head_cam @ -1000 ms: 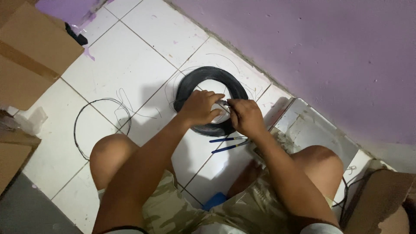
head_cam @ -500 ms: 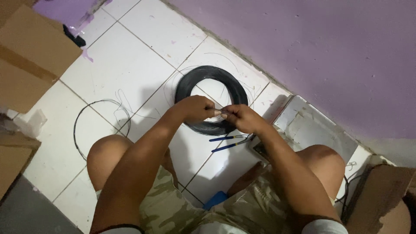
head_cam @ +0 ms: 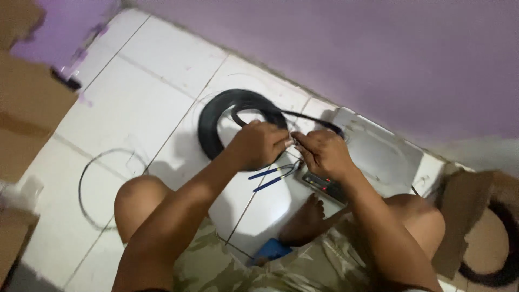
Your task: Securing a coil of black wire with thin metal ties and weighing it on a digital scale.
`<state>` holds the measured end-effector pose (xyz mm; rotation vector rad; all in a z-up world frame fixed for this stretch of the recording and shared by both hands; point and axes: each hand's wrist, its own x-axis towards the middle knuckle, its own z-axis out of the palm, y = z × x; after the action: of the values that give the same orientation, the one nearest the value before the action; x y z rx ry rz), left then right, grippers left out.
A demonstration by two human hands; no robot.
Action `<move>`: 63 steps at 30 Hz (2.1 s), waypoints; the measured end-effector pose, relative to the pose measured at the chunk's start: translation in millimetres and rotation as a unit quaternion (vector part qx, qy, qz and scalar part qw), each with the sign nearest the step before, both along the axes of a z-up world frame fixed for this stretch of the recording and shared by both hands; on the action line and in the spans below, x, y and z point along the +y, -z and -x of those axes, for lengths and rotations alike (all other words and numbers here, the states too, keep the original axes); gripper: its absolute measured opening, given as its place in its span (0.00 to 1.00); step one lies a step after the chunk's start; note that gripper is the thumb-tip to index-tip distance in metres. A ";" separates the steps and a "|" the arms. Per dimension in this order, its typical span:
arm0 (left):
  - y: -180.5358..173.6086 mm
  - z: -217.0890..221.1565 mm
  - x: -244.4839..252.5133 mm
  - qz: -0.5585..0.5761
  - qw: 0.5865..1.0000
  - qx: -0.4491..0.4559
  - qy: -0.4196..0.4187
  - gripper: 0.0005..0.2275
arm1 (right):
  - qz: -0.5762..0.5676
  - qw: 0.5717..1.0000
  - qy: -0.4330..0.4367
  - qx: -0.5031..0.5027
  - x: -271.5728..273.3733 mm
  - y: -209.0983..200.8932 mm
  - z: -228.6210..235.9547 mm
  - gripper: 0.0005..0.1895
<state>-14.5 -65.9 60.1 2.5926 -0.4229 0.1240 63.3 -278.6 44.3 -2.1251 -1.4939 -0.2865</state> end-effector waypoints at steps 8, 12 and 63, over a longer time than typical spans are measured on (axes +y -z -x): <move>42.4 -47.6 -129.9 -0.192 0.971 0.025 0.138 0.14 | 0.044 0.990 0.116 0.070 -135.3 31.3 14.6 0.14; 90.9 -59.3 -181.5 -0.172 0.970 -0.060 0.161 0.12 | 0.068 0.977 0.193 0.052 -194.0 78.7 14.9 0.13; 216.3 -57.1 -218.8 -0.025 0.988 0.001 0.154 0.15 | 0.096 0.859 0.502 0.039 -231.3 202.4 67.3 0.15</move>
<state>42.6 -284.8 -156.2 2.5391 -0.8271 0.0046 -4.0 -509.8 -158.1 -2.8686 -0.2326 -0.4069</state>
